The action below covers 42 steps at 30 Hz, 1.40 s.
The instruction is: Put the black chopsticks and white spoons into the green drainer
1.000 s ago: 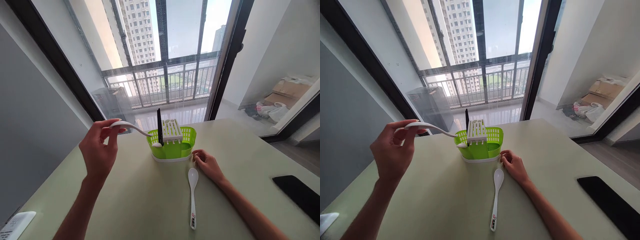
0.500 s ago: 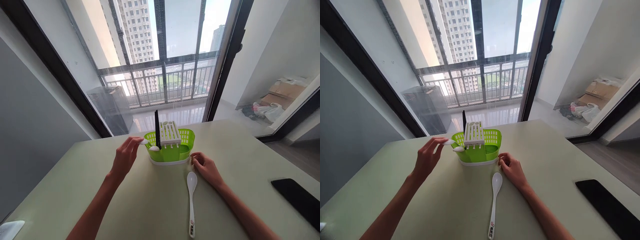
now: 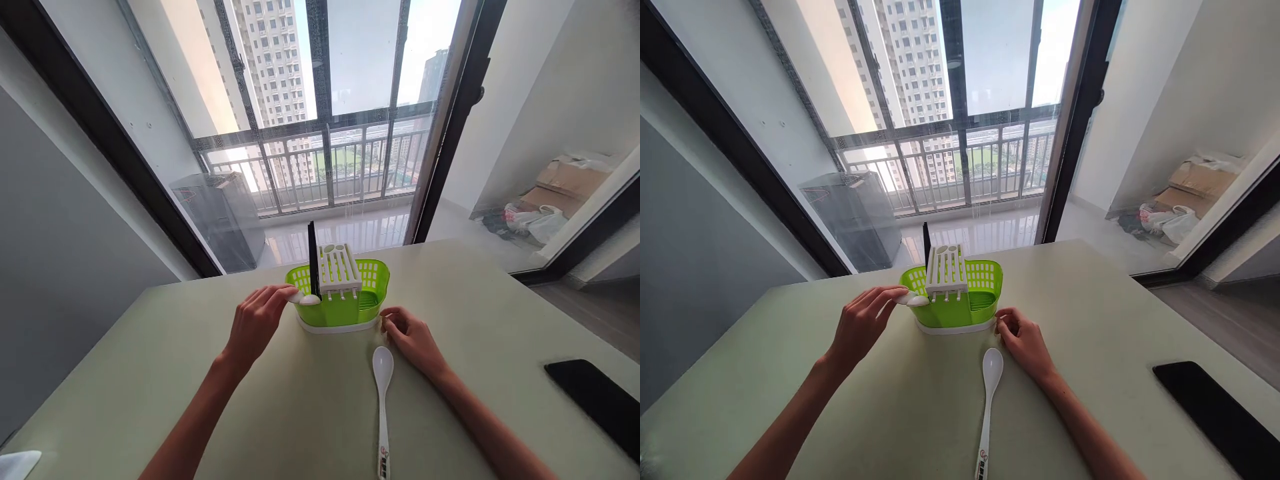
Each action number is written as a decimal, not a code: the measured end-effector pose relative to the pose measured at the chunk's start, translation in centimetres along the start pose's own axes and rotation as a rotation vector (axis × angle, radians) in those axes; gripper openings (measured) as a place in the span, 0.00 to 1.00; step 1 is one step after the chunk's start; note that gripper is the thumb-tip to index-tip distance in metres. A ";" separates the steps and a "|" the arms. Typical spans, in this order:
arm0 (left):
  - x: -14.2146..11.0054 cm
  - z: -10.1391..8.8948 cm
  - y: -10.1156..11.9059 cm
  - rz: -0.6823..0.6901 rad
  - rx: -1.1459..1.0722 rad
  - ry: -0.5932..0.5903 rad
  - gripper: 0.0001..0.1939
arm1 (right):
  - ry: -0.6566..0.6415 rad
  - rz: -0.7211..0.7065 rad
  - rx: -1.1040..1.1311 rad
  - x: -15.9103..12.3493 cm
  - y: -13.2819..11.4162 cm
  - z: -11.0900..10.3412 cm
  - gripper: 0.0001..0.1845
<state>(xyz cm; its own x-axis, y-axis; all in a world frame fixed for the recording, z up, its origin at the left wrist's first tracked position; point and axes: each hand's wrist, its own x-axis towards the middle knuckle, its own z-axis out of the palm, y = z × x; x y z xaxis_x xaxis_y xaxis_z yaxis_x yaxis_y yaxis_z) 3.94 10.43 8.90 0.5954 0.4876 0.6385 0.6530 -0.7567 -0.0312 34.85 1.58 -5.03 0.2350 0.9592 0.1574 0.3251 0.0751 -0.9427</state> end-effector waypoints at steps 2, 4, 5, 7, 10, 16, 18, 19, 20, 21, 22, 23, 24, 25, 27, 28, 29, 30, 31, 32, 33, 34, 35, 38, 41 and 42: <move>-0.1 -0.4 0.0 -0.002 0.016 -0.012 0.09 | -0.006 0.002 -0.006 0.0 0.1 0.0 0.12; -0.6 -1.0 0.3 -0.019 0.006 -0.012 0.12 | -0.008 0.005 -0.010 0.0 0.1 0.0 0.12; -1.1 -1.2 0.6 -0.034 -0.006 0.015 0.15 | -0.009 0.005 -0.011 -0.1 0.1 0.0 0.12; -2.5 -1.4 1.9 -0.061 -0.045 0.128 0.21 | -0.007 0.003 -0.012 0.0 0.1 0.1 0.12; -4.7 -0.7 5.3 -0.067 -0.153 0.176 0.23 | -0.002 0.002 -0.015 0.0 0.0 0.2 0.12; -5.2 3.2 13.3 -0.228 -0.356 -0.451 0.24 | 0.008 0.002 -0.001 0.1 -0.3 0.2 0.14; -4.2 4.7 15.1 -0.295 -0.307 -0.578 0.35 | 0.005 0.003 0.004 0.1 -0.3 0.2 0.14; -3.6 5.3 15.9 -0.316 -0.266 -0.629 0.39 | 0.006 0.002 0.002 0.1 -0.3 0.2 0.14; -3.0 5.9 16.6 -0.326 -0.220 -0.680 0.41 | 0.007 0.001 -0.001 0.1 -0.3 0.2 0.14; -2.4 6.4 17.2 -0.326 -0.176 -0.728 0.40 | 0.009 0.002 -0.002 0.1 -0.3 0.2 0.14; -1.8 6.8 17.7 -0.321 -0.136 -0.771 0.37 | 0.010 0.002 0.001 0.2 -0.3 0.2 0.14; -1.2 7.0 18.2 -0.315 -0.102 -0.810 0.32 | 0.009 0.002 0.007 0.2 -0.3 0.3 0.14; -0.7 7.1 18.6 -0.309 -0.078 -0.841 0.27 | 0.008 0.003 0.015 0.2 -0.3 0.3 0.14; -0.3 7.1 18.9 -0.305 -0.062 -0.864 0.22 | 0.007 0.002 0.020 0.2 -0.4 0.3 0.14; 0.2 6.6 19.1 -0.295 -0.060 -0.894 0.17 | 0.006 0.001 0.021 0.3 -0.4 0.2 0.14; 0.2 6.2 18.9 -0.292 -0.071 -0.902 0.17 | 0.007 0.002 0.019 0.3 -0.4 0.2 0.14; 0.2 5.7 18.7 -0.287 -0.091 -0.900 0.17 | 0.007 0.002 0.017 0.3 -0.4 0.2 0.14; 0.1 5.1 18.3 -0.281 -0.123 -0.883 0.18 | 0.007 0.001 0.017 0.3 -0.4 0.2 0.14; 0.0 4.3 17.8 -0.274 -0.165 -0.851 0.18 | 0.007 0.000 0.017 0.2 -0.4 0.2 0.14; -0.2 3.5 17.2 -0.268 -0.212 -0.807 0.20 | 0.009 -0.001 0.015 0.2 -0.4 0.2 0.15; -0.3 2.5 16.6 -0.262 -0.264 -0.755 0.21 | 0.012 -0.002 0.010 0.2 -0.4 0.2 0.15; -0.4 1.3 15.8 -0.257 -0.317 -0.703 0.22 | 0.013 -0.003 0.007 0.2 -0.4 0.2 0.15; -0.4 0.0 15.1 -0.259 -0.359 -0.655 0.23 | 0.014 -0.002 0.006 0.2 -0.4 0.2 0.15; -0.1 -4.5 12.6 -0.266 -0.496 -0.513 0.22 | 0.007 0.007 0.017 0.1 -0.5 0.2 0.15; 0.8 -9.0 10.0 -0.345 -0.512 -0.324 0.21 | 0.008 0.018 0.013 0.0 -0.6 0.2 0.15; 1.3 -10.2 9.1 -0.375 -0.509 -0.228 0.21 | 0.008 0.021 0.009 -0.1 -0.6 0.2 0.15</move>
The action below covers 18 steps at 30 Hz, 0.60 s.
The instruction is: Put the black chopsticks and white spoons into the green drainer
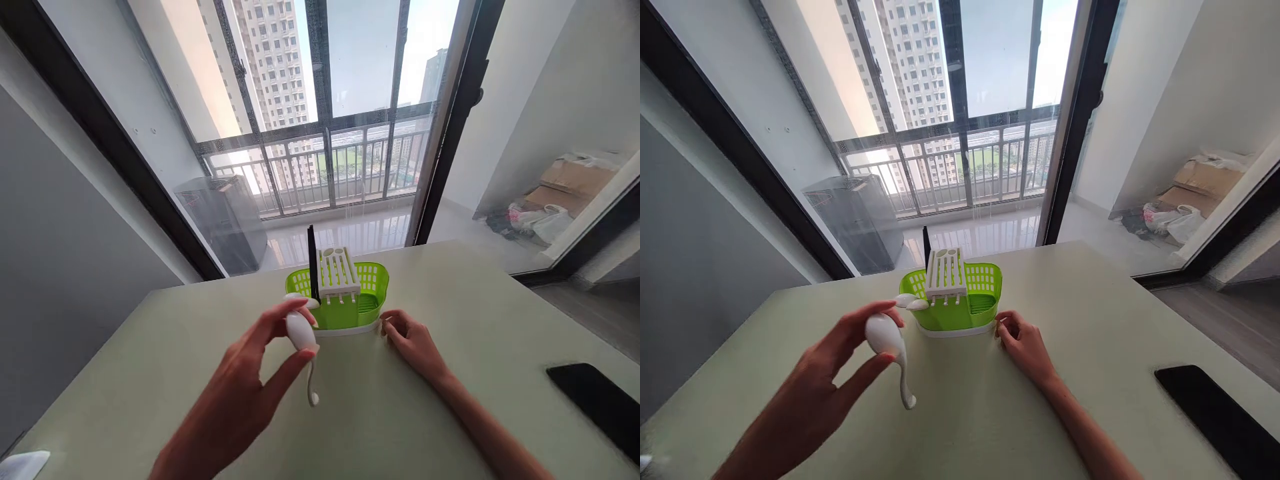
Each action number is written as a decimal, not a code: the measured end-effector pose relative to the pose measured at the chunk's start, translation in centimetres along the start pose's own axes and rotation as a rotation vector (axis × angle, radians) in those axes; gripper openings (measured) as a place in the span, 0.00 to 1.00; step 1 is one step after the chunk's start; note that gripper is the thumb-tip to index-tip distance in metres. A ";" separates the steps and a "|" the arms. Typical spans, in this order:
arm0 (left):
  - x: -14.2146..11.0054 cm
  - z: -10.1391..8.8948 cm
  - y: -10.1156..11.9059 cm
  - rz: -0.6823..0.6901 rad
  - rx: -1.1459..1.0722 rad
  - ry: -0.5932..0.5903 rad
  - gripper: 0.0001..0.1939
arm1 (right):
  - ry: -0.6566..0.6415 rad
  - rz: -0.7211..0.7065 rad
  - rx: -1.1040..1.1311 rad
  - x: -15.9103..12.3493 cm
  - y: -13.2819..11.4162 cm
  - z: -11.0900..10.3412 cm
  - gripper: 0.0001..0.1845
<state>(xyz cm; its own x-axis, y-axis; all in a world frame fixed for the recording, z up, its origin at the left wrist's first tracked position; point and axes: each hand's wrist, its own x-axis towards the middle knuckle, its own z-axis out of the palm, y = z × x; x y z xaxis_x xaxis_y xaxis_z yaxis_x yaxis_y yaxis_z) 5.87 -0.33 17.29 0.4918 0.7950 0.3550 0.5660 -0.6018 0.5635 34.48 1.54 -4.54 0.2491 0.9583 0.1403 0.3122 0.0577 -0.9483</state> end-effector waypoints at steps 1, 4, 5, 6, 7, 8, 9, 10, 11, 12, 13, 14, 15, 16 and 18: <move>0.4 -1.4 0.0 -0.005 -0.023 0.115 0.21 | -0.001 0.004 -0.003 0.0 0.0 0.0 0.16; 2.3 -3.8 -0.8 -0.053 -0.100 0.416 0.20 | -0.013 0.018 -0.002 -0.1 0.2 0.1 0.16; 3.0 -4.0 -1.3 -0.063 -0.129 0.471 0.21 | -0.015 0.021 -0.002 -0.2 0.2 0.1 0.16; 3.8 -4.0 -2.0 -0.064 -0.160 0.500 0.21 | -0.014 0.022 -0.003 -0.2 0.3 0.1 0.16; 4.5 -3.7 -2.8 -0.059 -0.193 0.508 0.22 | -0.015 0.024 -0.003 -0.2 0.3 0.1 0.16; 5.1 -3.2 -3.7 -0.055 -0.225 0.503 0.22 | -0.018 0.026 0.000 -0.3 0.3 0.2 0.16; 5.6 -2.6 -4.7 -0.054 -0.253 0.495 0.22 | -0.023 0.029 0.007 -0.3 0.3 0.2 0.16; 6.0 -1.9 -5.7 -0.055 -0.277 0.484 0.21 | -0.030 0.032 0.015 -0.4 0.3 0.2 0.16; 6.4 -1.1 -6.8 -0.058 -0.294 0.473 0.21 | -0.034 0.034 0.021 -0.4 0.3 0.2 0.17; 6.7 -0.4 -7.7 -0.064 -0.306 0.458 0.21 | -0.035 0.035 0.022 -0.5 0.3 0.2 0.17; 6.9 0.4 -8.6 -0.072 -0.318 0.439 0.21 | -0.032 0.035 0.019 -0.5 0.4 0.2 0.17; 7.0 1.1 -9.4 -0.083 -0.329 0.418 0.21 | -0.025 0.034 0.015 -0.5 0.4 0.2 0.17; 7.1 1.7 -10.1 -0.098 -0.342 0.398 0.22 | -0.020 0.034 0.011 -0.5 0.4 0.2 0.17; 7.2 2.3 -10.7 -0.115 -0.357 0.378 0.22 | -0.017 0.036 0.007 -0.6 0.3 0.2 0.17; 7.3 3.4 -11.6 -0.153 -0.381 0.349 0.22 | -0.019 0.041 0.000 -0.6 0.3 0.2 0.17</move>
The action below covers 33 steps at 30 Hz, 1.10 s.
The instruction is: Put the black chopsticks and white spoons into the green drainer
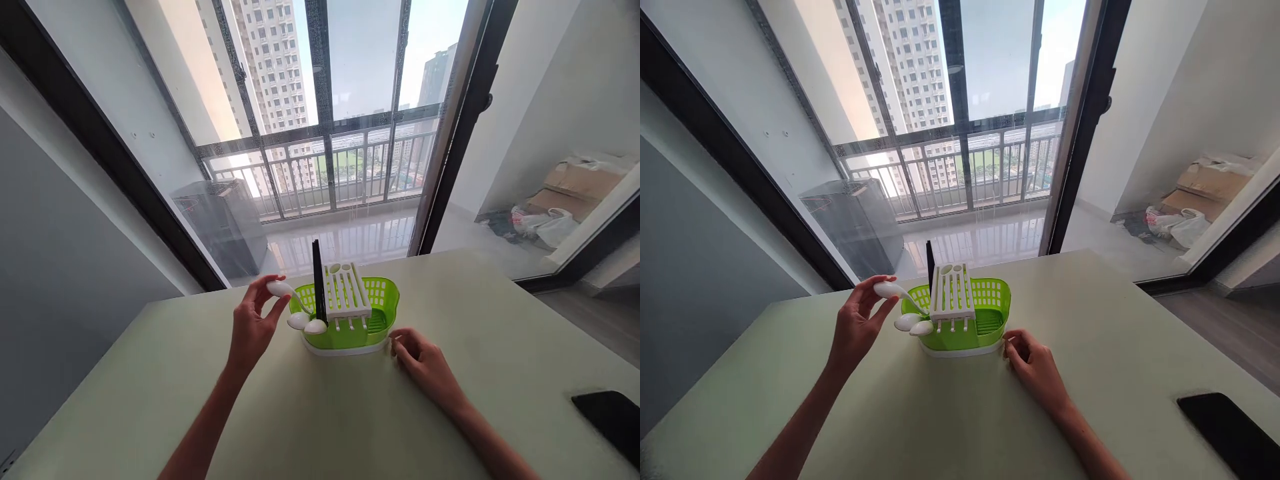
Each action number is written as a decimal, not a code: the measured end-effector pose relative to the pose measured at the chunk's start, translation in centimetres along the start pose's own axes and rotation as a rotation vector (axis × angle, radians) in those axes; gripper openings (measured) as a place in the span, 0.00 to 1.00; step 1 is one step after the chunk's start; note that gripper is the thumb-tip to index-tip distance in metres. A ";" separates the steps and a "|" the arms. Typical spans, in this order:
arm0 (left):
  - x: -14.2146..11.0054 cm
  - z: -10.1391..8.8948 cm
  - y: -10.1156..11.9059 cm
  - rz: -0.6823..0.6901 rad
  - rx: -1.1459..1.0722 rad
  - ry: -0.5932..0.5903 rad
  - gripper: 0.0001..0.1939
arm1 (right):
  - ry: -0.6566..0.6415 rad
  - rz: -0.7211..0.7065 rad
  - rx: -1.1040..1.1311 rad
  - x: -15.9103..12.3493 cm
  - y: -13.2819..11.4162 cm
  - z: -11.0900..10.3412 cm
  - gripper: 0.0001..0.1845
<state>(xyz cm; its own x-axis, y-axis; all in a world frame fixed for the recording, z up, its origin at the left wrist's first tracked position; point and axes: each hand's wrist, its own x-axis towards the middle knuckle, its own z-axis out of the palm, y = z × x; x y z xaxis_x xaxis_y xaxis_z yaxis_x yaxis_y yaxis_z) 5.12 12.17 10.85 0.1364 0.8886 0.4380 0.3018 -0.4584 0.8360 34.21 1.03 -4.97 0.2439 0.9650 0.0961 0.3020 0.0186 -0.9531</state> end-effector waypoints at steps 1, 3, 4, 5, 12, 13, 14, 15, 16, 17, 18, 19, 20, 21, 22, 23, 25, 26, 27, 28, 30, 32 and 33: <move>-0.1 0.2 -0.5 -0.018 -0.002 -0.009 0.22 | -0.003 0.002 -0.003 0.0 0.0 0.0 0.17; -0.2 0.5 -1.2 -0.033 0.001 -0.024 0.23 | -0.005 0.004 -0.012 -0.1 0.0 0.0 0.17; -0.3 0.6 -1.4 -0.029 0.007 -0.034 0.22 | -0.005 0.003 -0.017 -0.1 0.0 -0.1 0.17; -0.4 0.6 -1.6 -0.021 0.019 -0.042 0.22 | -0.004 0.003 -0.022 -0.1 -0.1 -0.1 0.18; -1.0 0.3 -2.1 0.008 0.261 -0.053 0.20 | 0.008 -0.002 -0.033 -0.2 -0.3 -0.1 0.18; -1.1 0.3 -2.1 0.013 0.277 -0.053 0.20 | 0.010 -0.002 -0.032 -0.2 -0.4 -0.1 0.18; -1.2 0.3 -2.1 0.015 0.289 -0.052 0.21 | 0.013 -0.002 -0.033 -0.2 -0.4 -0.1 0.18; -1.3 0.2 -2.0 0.011 0.298 -0.051 0.21 | 0.014 -0.001 -0.035 -0.2 -0.4 -0.1 0.18; -1.3 0.1 -2.0 0.002 0.304 -0.051 0.21 | 0.018 -0.001 -0.037 -0.2 -0.4 -0.2 0.18; -1.5 0.1 -2.0 -0.006 0.309 -0.052 0.21 | 0.019 -0.001 -0.037 -0.2 -0.4 -0.2 0.18; -1.6 0.0 -2.0 -0.013 0.312 -0.054 0.21 | 0.018 -0.002 -0.036 -0.2 -0.3 -0.2 0.19; -1.7 -0.1 -1.9 -0.015 0.312 -0.055 0.21 | 0.013 -0.003 -0.033 -0.2 -0.3 -0.2 0.19; -1.8 -0.2 -1.9 -0.015 0.311 -0.057 0.20 | 0.007 -0.004 -0.028 -0.1 -0.2 -0.2 0.20; -2.0 -0.3 -1.9 -0.016 0.311 -0.057 0.20 | 0.003 -0.005 -0.022 -0.1 -0.1 -0.2 0.20; -2.1 -0.4 -1.9 -0.017 0.310 -0.058 0.20 | -0.002 -0.006 -0.017 -0.1 -0.1 -0.2 0.20; -2.3 -0.4 -1.9 -0.017 0.307 -0.060 0.20 | -0.005 -0.008 -0.014 -0.1 -0.1 -0.2 0.20; -2.5 -0.6 -1.9 -0.017 0.296 -0.065 0.21 | -0.008 -0.013 -0.017 0.0 -0.1 -0.1 0.19; -2.6 -0.7 -1.9 -0.016 0.289 -0.062 0.21 | -0.007 -0.017 -0.024 -0.1 -0.1 -0.1 0.19; -2.8 -0.8 -2.0 -0.015 0.280 -0.054 0.21 | -0.001 -0.019 -0.032 -0.1 -0.2 -0.1 0.18; -2.9 -0.8 -2.1 -0.015 0.271 -0.042 0.22 | 0.019 -0.019 -0.044 -0.2 -0.2 -0.1 0.18; -3.3 -0.8 -2.5 -0.024 0.249 0.003 0.22 | 0.123 -0.040 -0.082 -0.4 -0.3 0.1 0.17; -4.1 -0.8 -3.4 -0.062 0.219 0.066 0.23 | 0.276 -0.136 -0.134 -0.7 -0.5 0.2 0.15; -4.6 -0.8 -4.1 -0.092 0.206 0.096 0.23 | 0.336 -0.211 -0.162 -0.9 -0.6 0.3 0.15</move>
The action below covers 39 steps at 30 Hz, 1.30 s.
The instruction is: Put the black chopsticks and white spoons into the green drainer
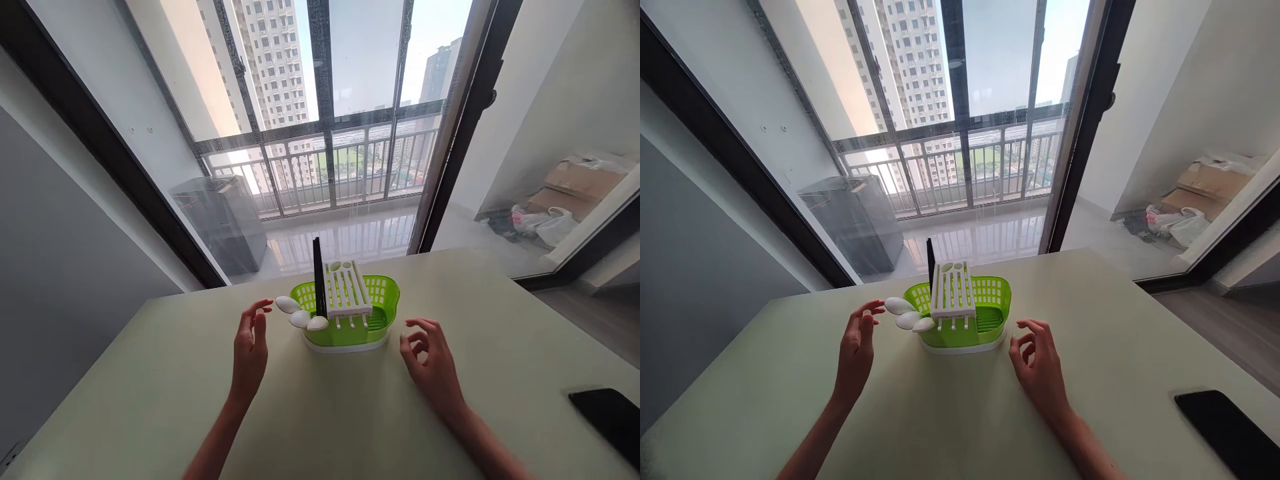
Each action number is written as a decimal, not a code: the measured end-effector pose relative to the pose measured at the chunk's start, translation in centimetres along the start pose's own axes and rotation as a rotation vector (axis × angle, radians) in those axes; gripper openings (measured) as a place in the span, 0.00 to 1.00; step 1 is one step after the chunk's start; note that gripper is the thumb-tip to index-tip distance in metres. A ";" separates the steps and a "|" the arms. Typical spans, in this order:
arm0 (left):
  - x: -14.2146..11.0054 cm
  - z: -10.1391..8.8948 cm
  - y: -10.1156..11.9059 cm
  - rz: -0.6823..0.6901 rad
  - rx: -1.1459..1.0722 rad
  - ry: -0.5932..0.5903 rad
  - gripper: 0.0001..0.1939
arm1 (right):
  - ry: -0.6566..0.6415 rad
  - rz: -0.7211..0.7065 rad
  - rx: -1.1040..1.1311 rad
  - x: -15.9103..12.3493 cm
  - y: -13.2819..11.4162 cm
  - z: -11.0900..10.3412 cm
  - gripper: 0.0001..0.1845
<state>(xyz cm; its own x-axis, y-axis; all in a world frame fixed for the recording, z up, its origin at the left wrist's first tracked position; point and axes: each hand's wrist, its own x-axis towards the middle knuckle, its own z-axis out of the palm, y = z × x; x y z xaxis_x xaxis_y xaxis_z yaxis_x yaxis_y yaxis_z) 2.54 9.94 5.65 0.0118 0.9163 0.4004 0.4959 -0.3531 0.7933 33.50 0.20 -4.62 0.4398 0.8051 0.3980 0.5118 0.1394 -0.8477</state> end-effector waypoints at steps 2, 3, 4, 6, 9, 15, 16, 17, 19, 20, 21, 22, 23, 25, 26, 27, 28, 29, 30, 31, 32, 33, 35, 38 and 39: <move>-1.2 0.3 -1.6 -0.083 -0.019 0.024 0.24 | 0.038 -0.160 -0.044 -0.3 -0.4 0.0 0.18; -1.8 0.4 -2.4 -0.127 -0.024 0.015 0.25 | 0.012 -0.224 -0.079 -0.5 -0.6 0.1 0.20; -2.5 0.4 -3.2 -0.169 -0.027 0.000 0.26 | -0.031 -0.273 -0.123 -0.5 -0.8 0.2 0.21; -3.8 0.4 -4.5 -0.240 -0.027 -0.027 0.27 | -0.131 -0.341 -0.220 -0.5 -1.1 0.4 0.21; -5.1 0.0 -5.4 -0.282 -0.018 -0.035 0.27 | -0.218 -0.359 -0.311 -0.3 -1.1 0.9 0.18; -5.8 -0.3 -5.4 -0.264 -0.029 -0.019 0.25 | -0.165 -0.190 -0.330 0.9 -0.7 1.1 0.16; -5.8 -0.3 -5.4 -0.264 -0.025 -0.018 0.25 | -0.160 -0.169 -0.321 1.2 -0.6 0.9 0.16; -5.8 -0.2 -5.4 -0.263 -0.021 -0.018 0.25 | -0.157 -0.153 -0.312 1.4 -0.5 0.7 0.17; -5.8 -0.1 -5.4 -0.261 -0.015 -0.023 0.25 | -0.154 -0.129 -0.308 2.1 -0.1 0.1 0.17; -5.9 -0.1 -5.4 -0.260 -0.015 -0.026 0.25 | -0.153 -0.121 -0.314 2.4 0.3 -0.2 0.17; -5.9 -0.1 -5.4 -0.259 -0.019 -0.030 0.25 | -0.148 -0.117 -0.322 2.8 0.7 -0.6 0.17; -6.0 -0.1 -5.3 -0.258 -0.024 -0.034 0.25 | -0.140 -0.116 -0.330 3.2 1.2 -1.1 0.18; -6.0 -0.1 -5.3 -0.256 -0.030 -0.037 0.24 | -0.131 -0.118 -0.336 3.6 1.7 -1.5 0.19; -6.1 -0.1 -5.4 -0.254 -0.041 -0.039 0.24 | -0.110 -0.126 -0.337 4.5 3.0 -2.4 0.20; -6.1 -0.1 -5.4 -0.253 -0.044 -0.040 0.24 | -0.100 -0.129 -0.338 4.9 3.6 -2.9 0.21; -6.1 0.0 -5.5 -0.251 -0.046 -0.041 0.24 | -0.091 -0.129 -0.342 5.3 4.2 -3.4 0.21; -6.1 0.0 -5.5 -0.250 -0.048 -0.040 0.24 | -0.085 -0.127 -0.352 5.7 4.7 -3.9 0.22; -6.1 0.0 -5.5 -0.250 -0.050 -0.040 0.24 | -0.076 -0.125 -0.366 6.1 5.3 -4.3 0.22; -6.1 0.0 -5.5 -0.250 -0.053 -0.041 0.24 | -0.068 -0.124 -0.379 6.5 5.8 -4.8 0.22; -6.1 0.0 -5.5 -0.250 -0.056 -0.043 0.24 | -0.062 -0.126 -0.390 6.9 6.3 -5.3 0.23; -6.1 0.0 -5.5 -0.250 -0.058 -0.042 0.24 | -0.057 -0.129 -0.398 7.3 6.8 -5.8 0.24; -6.1 0.0 -5.5 -0.250 -0.059 -0.041 0.24 | -0.053 -0.133 -0.404 7.7 7.3 -6.3 0.24; -6.1 0.0 -5.5 -0.253 -0.062 -0.042 0.24 | -0.043 -0.140 -0.414 8.4 8.2 -7.2 0.25; -6.1 0.0 -5.6 -0.262 -0.073 -0.055 0.24 | -0.046 -0.171 -0.430 9.3 9.0 -8.4 0.27; -6.2 0.0 -5.7 -0.267 -0.078 -0.060 0.25 | -0.047 -0.187 -0.427 9.4 9.0 -8.8 0.28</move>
<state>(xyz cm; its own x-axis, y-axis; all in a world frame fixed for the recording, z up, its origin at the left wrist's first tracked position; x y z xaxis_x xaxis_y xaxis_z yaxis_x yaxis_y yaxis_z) -0.35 6.32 -1.37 -0.0574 0.9876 0.1462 0.4199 -0.1090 0.9010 48.72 3.97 -5.48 0.2825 0.8154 0.5053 0.8413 0.0425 -0.5389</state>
